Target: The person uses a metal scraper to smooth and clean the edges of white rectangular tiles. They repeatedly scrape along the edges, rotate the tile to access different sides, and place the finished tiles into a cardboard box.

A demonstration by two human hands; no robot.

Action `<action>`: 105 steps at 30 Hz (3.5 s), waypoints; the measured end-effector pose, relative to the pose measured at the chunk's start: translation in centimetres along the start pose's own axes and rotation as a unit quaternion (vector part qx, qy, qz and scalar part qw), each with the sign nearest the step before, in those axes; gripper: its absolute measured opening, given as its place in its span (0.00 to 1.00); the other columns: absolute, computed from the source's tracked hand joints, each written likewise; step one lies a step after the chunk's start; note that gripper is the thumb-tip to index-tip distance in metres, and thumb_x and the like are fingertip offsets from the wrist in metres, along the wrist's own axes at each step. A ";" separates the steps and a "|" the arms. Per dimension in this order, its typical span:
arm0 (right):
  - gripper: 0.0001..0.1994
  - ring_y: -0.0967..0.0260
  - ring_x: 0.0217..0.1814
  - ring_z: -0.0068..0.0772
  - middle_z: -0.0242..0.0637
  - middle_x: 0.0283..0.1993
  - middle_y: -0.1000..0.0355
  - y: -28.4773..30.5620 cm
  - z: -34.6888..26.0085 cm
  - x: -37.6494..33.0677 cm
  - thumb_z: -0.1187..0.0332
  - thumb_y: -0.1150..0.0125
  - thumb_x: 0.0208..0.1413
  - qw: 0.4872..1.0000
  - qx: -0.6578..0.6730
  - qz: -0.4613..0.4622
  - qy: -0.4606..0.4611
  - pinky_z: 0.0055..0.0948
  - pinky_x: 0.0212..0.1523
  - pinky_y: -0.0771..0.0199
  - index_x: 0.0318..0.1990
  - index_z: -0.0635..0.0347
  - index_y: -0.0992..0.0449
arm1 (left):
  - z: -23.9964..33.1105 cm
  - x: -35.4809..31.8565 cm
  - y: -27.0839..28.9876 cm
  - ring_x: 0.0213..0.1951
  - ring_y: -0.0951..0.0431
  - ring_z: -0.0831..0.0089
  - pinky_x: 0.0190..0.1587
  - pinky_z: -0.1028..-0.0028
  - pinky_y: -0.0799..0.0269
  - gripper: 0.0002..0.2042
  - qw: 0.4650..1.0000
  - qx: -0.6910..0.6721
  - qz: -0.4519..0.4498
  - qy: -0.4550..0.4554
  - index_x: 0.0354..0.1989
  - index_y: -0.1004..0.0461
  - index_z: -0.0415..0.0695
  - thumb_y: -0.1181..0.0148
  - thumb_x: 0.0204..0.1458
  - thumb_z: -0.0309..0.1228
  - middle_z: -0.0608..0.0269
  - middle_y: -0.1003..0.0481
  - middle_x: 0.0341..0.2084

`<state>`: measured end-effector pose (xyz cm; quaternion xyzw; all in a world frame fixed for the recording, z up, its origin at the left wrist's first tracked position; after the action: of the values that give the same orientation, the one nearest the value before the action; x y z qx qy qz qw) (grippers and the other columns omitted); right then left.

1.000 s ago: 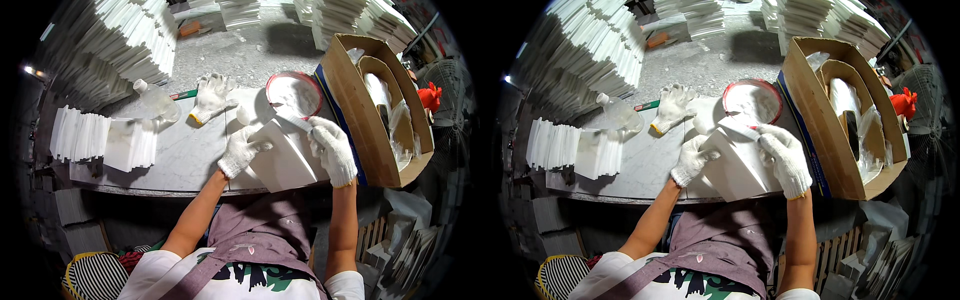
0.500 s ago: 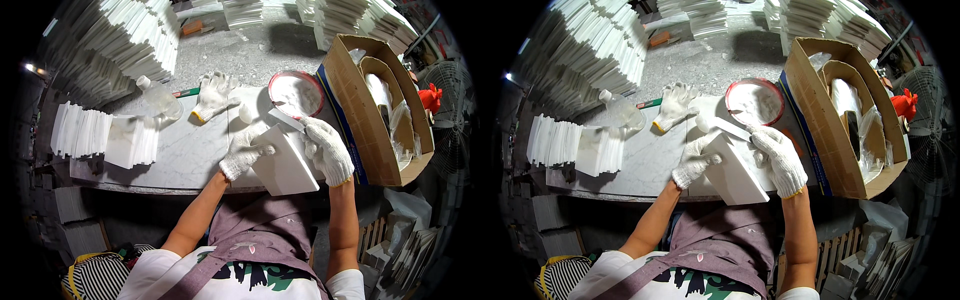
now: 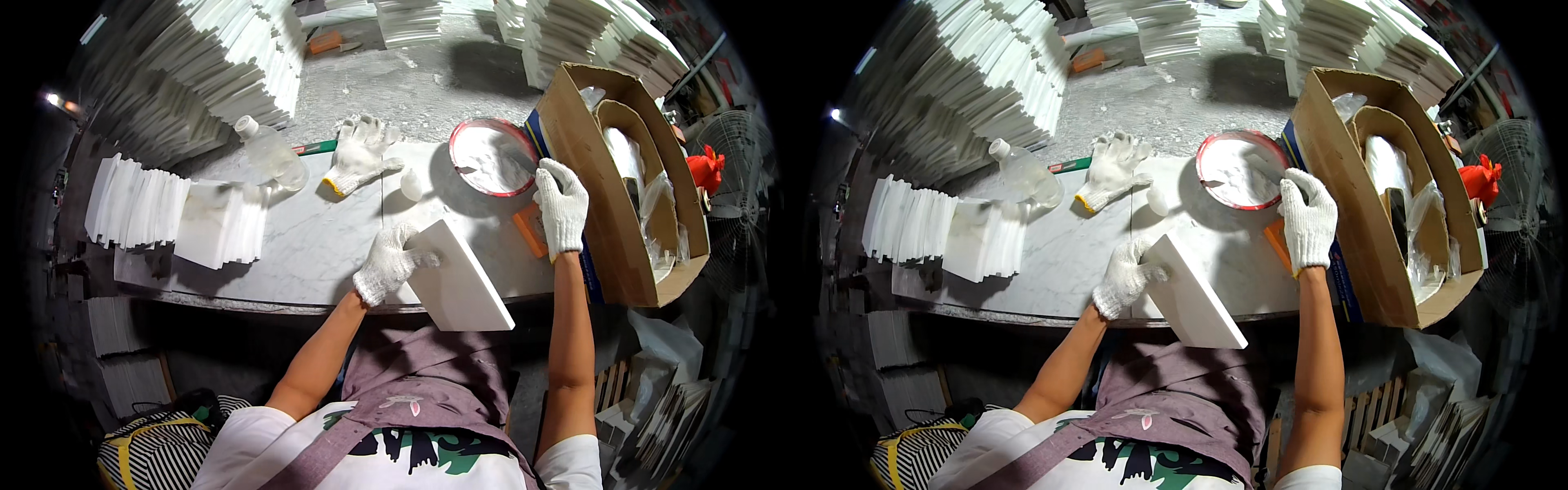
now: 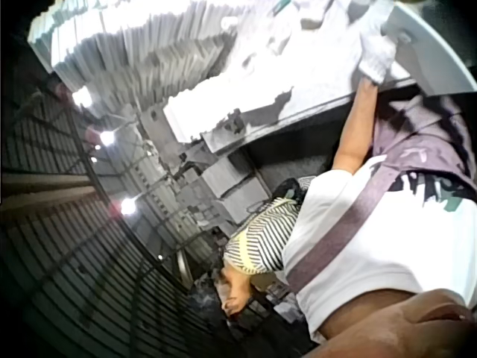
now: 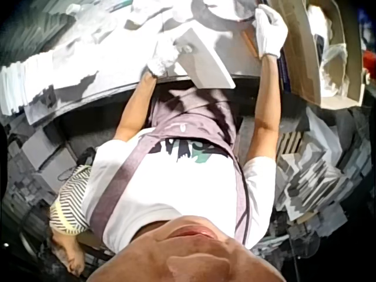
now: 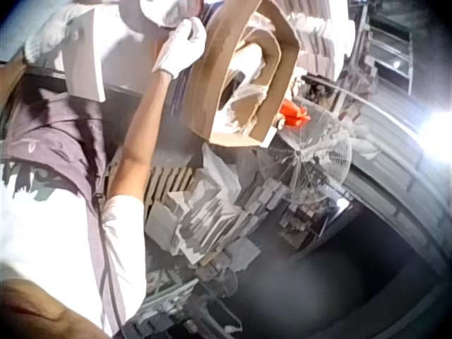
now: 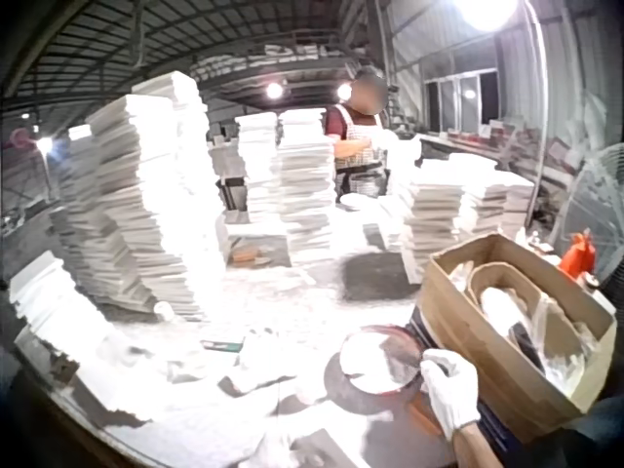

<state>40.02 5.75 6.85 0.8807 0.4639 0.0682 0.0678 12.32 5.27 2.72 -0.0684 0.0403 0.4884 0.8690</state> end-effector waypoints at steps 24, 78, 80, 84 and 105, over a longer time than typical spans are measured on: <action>0.23 0.30 0.44 0.39 0.37 0.43 0.29 -13.9 1.5 -6.8 0.59 0.31 0.43 0.919 -0.332 -0.072 0.199 0.35 0.43 0.28 0.49 0.52 0.25 | -0.5 -6.9 6.2 0.32 0.28 0.82 0.36 0.77 0.30 0.18 0.990 0.051 0.109 -0.067 0.39 0.25 0.39 0.27 0.42 0.33 0.69 0.23 0.29; 0.19 0.30 0.49 0.24 0.39 0.50 0.26 -1.4 -7.3 -8.3 0.67 0.40 0.54 0.947 0.031 -0.307 -0.085 0.25 0.48 0.29 0.53 0.66 0.26 | 0.1 -3.0 1.6 0.25 0.31 0.84 0.27 0.78 0.33 0.13 0.993 0.060 0.084 -0.061 0.29 0.25 0.39 0.29 0.44 0.34 0.68 0.25 0.20; 0.19 0.30 0.48 0.24 0.39 0.50 0.26 -1.5 -7.3 -8.3 0.67 0.40 0.54 0.949 0.023 -0.305 -0.077 0.25 0.47 0.28 0.53 0.66 0.26 | -0.3 -2.9 1.8 0.25 0.30 0.84 0.28 0.78 0.32 0.13 0.992 0.069 0.080 -0.073 0.29 0.25 0.39 0.28 0.44 0.34 0.67 0.25 0.20; 0.19 0.30 0.48 0.24 0.39 0.49 0.26 -1.5 -7.3 -8.2 0.66 0.40 0.54 0.950 0.013 -0.301 -0.078 0.24 0.47 0.28 0.52 0.66 0.26 | 0.2 -3.0 1.7 0.24 0.29 0.82 0.28 0.77 0.32 0.13 0.992 0.074 0.079 -0.058 0.29 0.25 0.39 0.28 0.43 0.34 0.65 0.24 0.21; 0.18 0.30 0.48 0.24 0.38 0.48 0.25 -1.9 -8.1 -8.2 0.67 0.40 0.53 0.953 -0.001 -0.299 -0.060 0.25 0.48 0.30 0.51 0.65 0.25 | -0.8 -2.9 1.9 0.25 0.31 0.83 0.28 0.76 0.33 0.14 0.996 0.039 0.083 -0.022 0.26 0.25 0.40 0.27 0.42 0.36 0.69 0.27 0.19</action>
<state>32.46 0.49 13.99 0.7044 0.7006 -0.0077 0.1137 9.22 3.67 2.15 -0.0201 0.0459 0.5580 0.8283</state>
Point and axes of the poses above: each hand's wrist, its own x-axis towards the middle knuckle, its own y-axis out of the back of the hand, z = x × y, the point moved 2 cm from there along x, towards the middle knuckle
